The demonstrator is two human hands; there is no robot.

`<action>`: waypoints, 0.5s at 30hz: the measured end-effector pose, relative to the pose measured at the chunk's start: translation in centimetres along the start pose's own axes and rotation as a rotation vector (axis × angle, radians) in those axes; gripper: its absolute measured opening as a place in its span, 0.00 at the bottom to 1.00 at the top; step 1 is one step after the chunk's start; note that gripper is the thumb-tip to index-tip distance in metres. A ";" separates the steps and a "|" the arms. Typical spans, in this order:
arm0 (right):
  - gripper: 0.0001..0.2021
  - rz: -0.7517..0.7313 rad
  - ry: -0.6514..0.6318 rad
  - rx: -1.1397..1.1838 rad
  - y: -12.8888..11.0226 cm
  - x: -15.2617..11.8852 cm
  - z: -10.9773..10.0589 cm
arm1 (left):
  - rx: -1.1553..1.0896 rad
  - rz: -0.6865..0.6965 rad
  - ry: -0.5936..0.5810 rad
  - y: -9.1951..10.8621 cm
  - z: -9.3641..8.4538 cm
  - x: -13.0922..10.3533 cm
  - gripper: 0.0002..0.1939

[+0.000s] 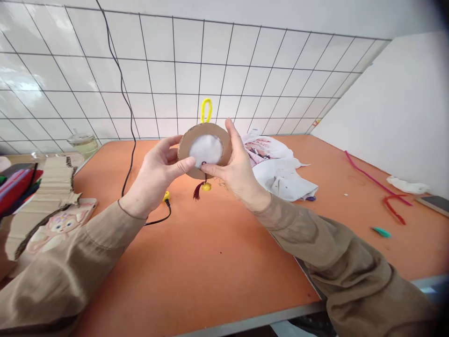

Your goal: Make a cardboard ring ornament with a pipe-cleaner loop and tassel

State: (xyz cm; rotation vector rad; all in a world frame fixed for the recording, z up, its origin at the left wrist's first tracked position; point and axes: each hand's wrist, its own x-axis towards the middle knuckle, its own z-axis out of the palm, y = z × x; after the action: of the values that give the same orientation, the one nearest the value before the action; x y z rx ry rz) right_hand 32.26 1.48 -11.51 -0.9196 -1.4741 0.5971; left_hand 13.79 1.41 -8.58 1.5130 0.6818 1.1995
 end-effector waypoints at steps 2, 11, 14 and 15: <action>0.52 -0.010 0.011 0.006 0.3 0.1 -0.1 | -0.017 -0.042 -0.107 -0.4 0.1 0.0 0.28; 0.50 -0.041 0.076 -0.044 -0.3 0.0 0.0 | -0.017 -0.331 -0.246 -2.8 1.4 -0.8 0.11; 0.50 -0.044 0.076 -0.050 -0.4 -0.1 0.1 | -0.083 -0.349 -0.234 -2.9 1.6 -1.0 0.11; 0.50 -0.036 0.066 -0.047 -0.3 -0.2 0.1 | -0.098 -0.353 -0.224 -2.9 1.7 -1.0 0.10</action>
State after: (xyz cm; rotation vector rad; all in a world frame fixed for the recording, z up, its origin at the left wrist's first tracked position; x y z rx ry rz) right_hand 32.08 1.19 -11.40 -0.9392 -1.4473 0.5029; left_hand 15.45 0.76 -11.54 1.3524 0.6934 0.7734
